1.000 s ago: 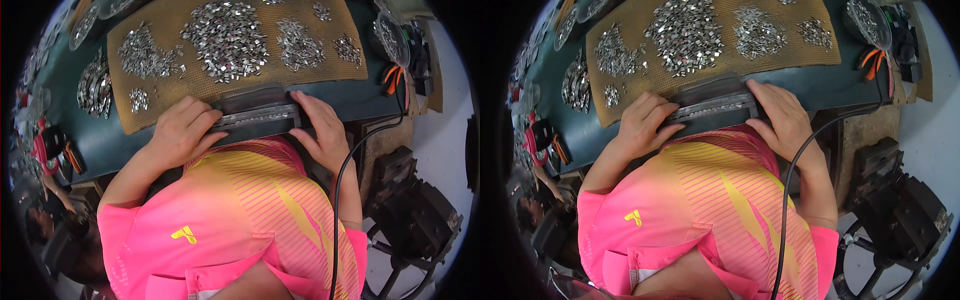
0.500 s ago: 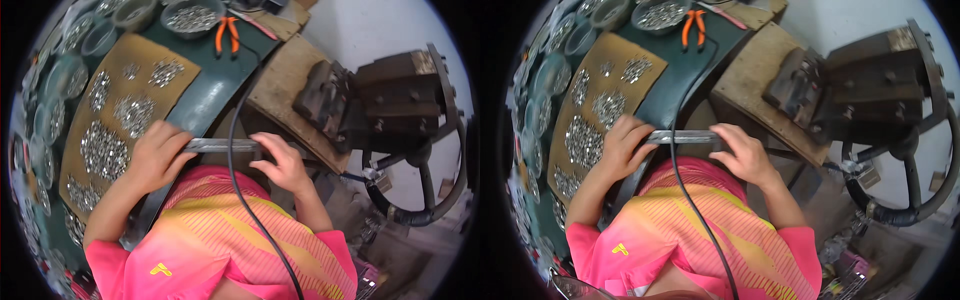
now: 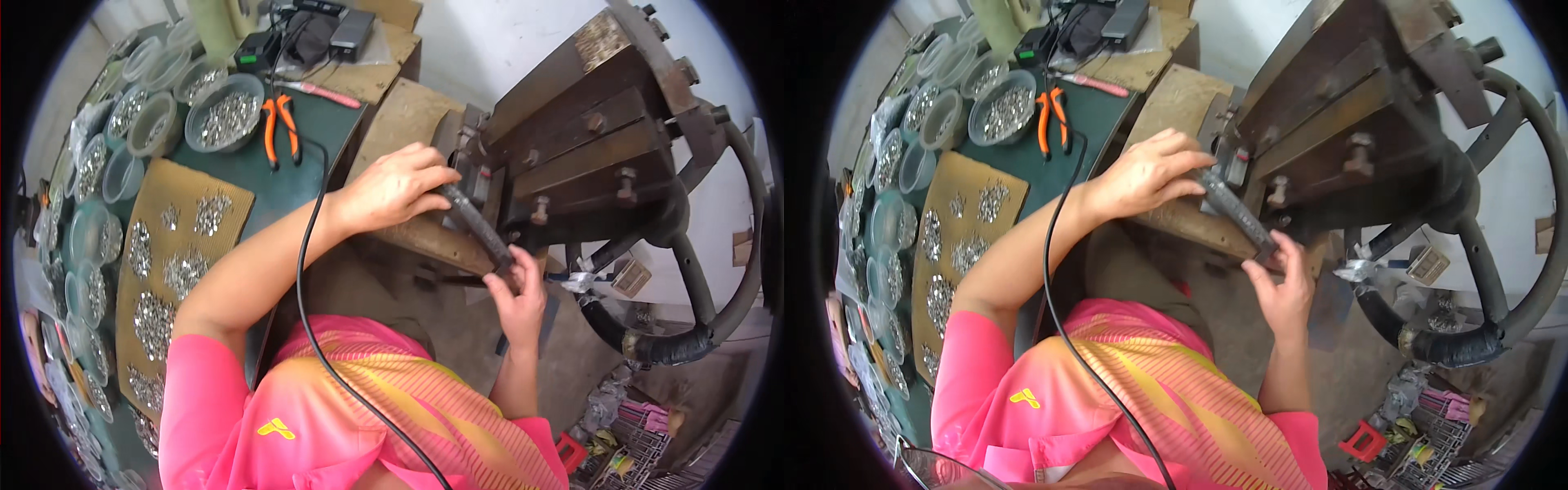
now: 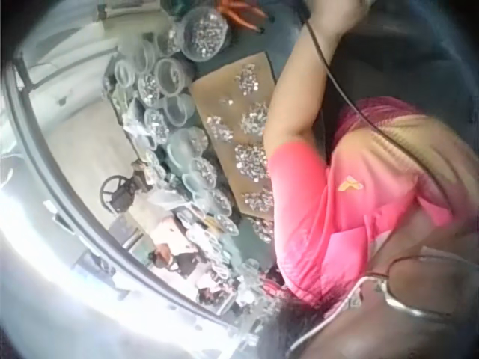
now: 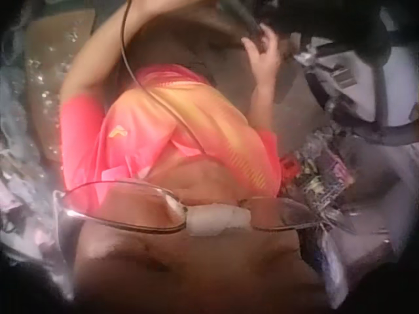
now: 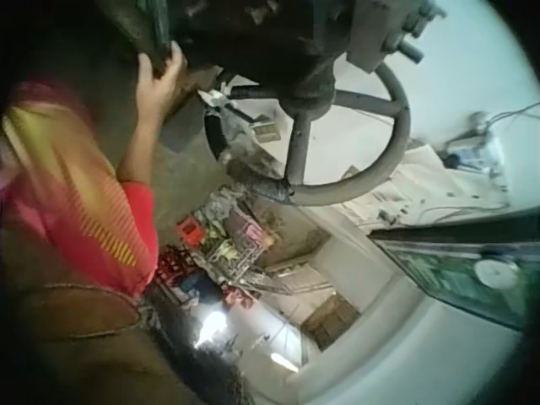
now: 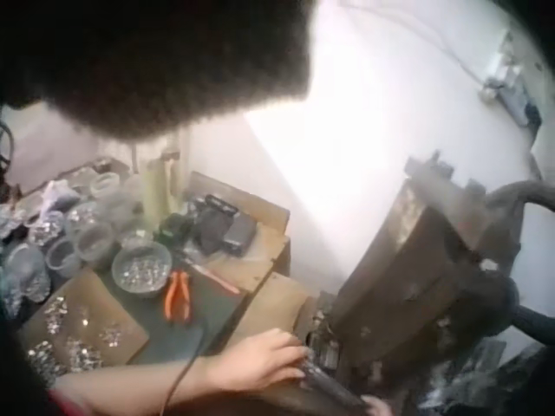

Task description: The person inserts small metal pieces into a metal mold by hand, places the mold into a press machine, and presses it by turning the machine wheel.

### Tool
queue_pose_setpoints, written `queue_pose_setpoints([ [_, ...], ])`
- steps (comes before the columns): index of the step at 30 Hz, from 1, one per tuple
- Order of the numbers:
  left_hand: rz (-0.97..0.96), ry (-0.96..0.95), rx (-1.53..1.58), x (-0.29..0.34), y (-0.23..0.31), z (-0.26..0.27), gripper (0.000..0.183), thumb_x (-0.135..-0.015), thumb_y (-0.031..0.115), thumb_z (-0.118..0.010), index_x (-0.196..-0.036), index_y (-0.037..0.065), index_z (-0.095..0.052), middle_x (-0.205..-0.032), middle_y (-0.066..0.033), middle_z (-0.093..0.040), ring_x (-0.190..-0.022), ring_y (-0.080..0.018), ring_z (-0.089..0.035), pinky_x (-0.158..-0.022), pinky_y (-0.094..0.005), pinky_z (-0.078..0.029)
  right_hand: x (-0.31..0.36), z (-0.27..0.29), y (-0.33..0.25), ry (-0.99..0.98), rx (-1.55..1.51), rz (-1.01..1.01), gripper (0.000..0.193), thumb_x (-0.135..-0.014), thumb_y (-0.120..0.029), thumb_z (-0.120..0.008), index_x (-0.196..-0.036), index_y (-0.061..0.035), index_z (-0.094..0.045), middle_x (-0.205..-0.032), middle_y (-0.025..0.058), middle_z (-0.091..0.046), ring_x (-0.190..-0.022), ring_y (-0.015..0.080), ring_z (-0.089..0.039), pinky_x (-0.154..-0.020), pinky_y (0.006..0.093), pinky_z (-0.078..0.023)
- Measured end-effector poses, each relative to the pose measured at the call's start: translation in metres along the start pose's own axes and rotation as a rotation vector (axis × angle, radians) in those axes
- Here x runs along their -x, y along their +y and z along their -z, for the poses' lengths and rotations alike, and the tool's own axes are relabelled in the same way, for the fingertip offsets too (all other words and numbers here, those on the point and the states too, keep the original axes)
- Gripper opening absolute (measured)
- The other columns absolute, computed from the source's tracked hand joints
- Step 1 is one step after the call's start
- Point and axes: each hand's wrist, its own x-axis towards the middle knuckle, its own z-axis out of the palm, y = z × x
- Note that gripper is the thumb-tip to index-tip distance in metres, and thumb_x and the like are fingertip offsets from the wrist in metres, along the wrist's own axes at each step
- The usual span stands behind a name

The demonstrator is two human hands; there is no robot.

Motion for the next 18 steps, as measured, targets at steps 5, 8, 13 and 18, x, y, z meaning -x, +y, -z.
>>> queue_pose_setpoints([
  [5,-0.007,0.162,-0.143,0.013,0.013,0.002,0.036,-0.081,0.016,-0.079,-0.113,0.007,-0.065,-0.111,-0.0148,-0.058,-0.104,-0.0370,-0.059,-0.092,-0.0453,-0.050,-0.012,-0.013,-0.008,-0.085,0.072,0.202,0.078,-0.073,-0.031,-0.093,-0.137,-0.0052,-0.057,-0.103,0.0126,-0.068,-0.078,0.0244,-0.069,-0.069,0.0369,-0.058],
  [8,-0.009,0.080,-0.035,0.024,0.047,0.002,0.022,-0.084,0.021,-0.078,-0.099,0.009,-0.067,-0.095,-0.0104,-0.063,-0.089,-0.0322,-0.063,-0.077,-0.0427,-0.052,-0.010,-0.021,-0.022,-0.127,0.173,0.317,0.097,-0.072,-0.039,-0.094,-0.150,-0.0061,-0.046,-0.098,0.0132,-0.071,-0.077,0.0249,-0.072,-0.068,0.0372,-0.059],
  [13,0.167,-0.131,0.158,0.039,0.083,-0.004,0.038,-0.091,0.039,-0.075,-0.092,0.003,-0.062,-0.082,-0.0168,-0.065,-0.079,-0.0392,-0.067,-0.070,-0.0477,-0.053,-0.018,-0.052,-0.046,0.003,0.310,0.537,0.093,-0.075,-0.037,-0.084,-0.153,-0.0043,-0.044,-0.086,0.0158,-0.073,-0.070,0.0314,-0.073,-0.062,0.0423,-0.057],
  [18,0.225,-0.113,0.135,0.046,0.073,0.004,0.037,-0.090,0.031,-0.077,-0.099,0.002,-0.058,-0.089,-0.0186,-0.066,-0.083,-0.0412,-0.066,-0.073,-0.0476,-0.053,-0.020,-0.058,-0.060,-0.106,0.274,0.417,0.092,-0.080,-0.029,-0.083,-0.156,-0.0056,-0.037,-0.091,0.0153,-0.072,-0.075,0.0284,-0.073,-0.066,0.0401,-0.058],
])
